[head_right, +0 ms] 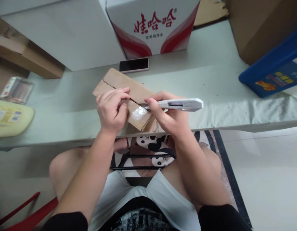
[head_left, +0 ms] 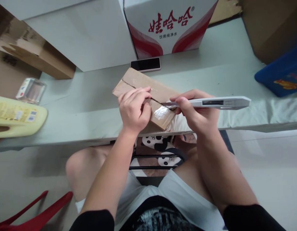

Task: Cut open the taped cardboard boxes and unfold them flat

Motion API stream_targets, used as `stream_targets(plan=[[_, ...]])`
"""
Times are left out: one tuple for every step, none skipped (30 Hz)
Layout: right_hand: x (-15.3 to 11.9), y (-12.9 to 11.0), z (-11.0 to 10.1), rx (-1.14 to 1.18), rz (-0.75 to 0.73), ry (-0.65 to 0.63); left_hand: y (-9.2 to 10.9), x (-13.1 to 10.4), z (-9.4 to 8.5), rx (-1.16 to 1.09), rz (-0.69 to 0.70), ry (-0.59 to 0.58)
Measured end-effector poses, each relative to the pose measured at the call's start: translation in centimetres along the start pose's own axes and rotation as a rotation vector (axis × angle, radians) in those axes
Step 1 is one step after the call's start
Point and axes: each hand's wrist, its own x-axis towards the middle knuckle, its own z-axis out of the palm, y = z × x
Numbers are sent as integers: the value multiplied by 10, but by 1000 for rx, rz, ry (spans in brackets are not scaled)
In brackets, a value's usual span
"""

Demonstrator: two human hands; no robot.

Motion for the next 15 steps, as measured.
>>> stream_targets(plan=[[0, 0, -1, -29, -24, 3, 0, 0, 0, 4, -2, -5], [0, -1, -2, -56, -46, 2, 0, 0, -1, 9, -4, -9], [0, -1, -3, -82, -65, -11, 0, -1, -1, 14, -6, -14], [0, -1, -4, -107, -80, -30, 0, -1, -1, 17, -7, -18], [0, -2, -5, -134, -88, -57, 0, 0, -1, 18, -7, -21], [0, -2, -5, -160, -93, -86, 0, 0, -1, 17, -7, -22], [0, -2, -6, -180, -99, -109, 0, 0, -1, 15, -8, -20], [0, -2, -7, -190, -104, -119, 0, 0, -1, 10, -9, -17], [0, -2, -7, -192, -110, -116, 0, 0, 0, 3, -9, -13], [0, -2, -7, -186, -117, -104, 0, 0, 0, -6, -10, -8], [0, -2, -8, -175, -126, -88, 0, 1, 0, -13, -13, -5], [0, -2, -8, -163, -137, -71, 0, 1, 0, -17, -16, -3], [0, -2, -8, -156, -147, -62, 0, 1, 0, -17, -19, -5], [1, -2, -8, -156, -154, -65, 1, 1, 0, -15, -22, -7], [1, -2, -8, -160, -159, -77, 1, 1, 0, -14, -23, -8]])
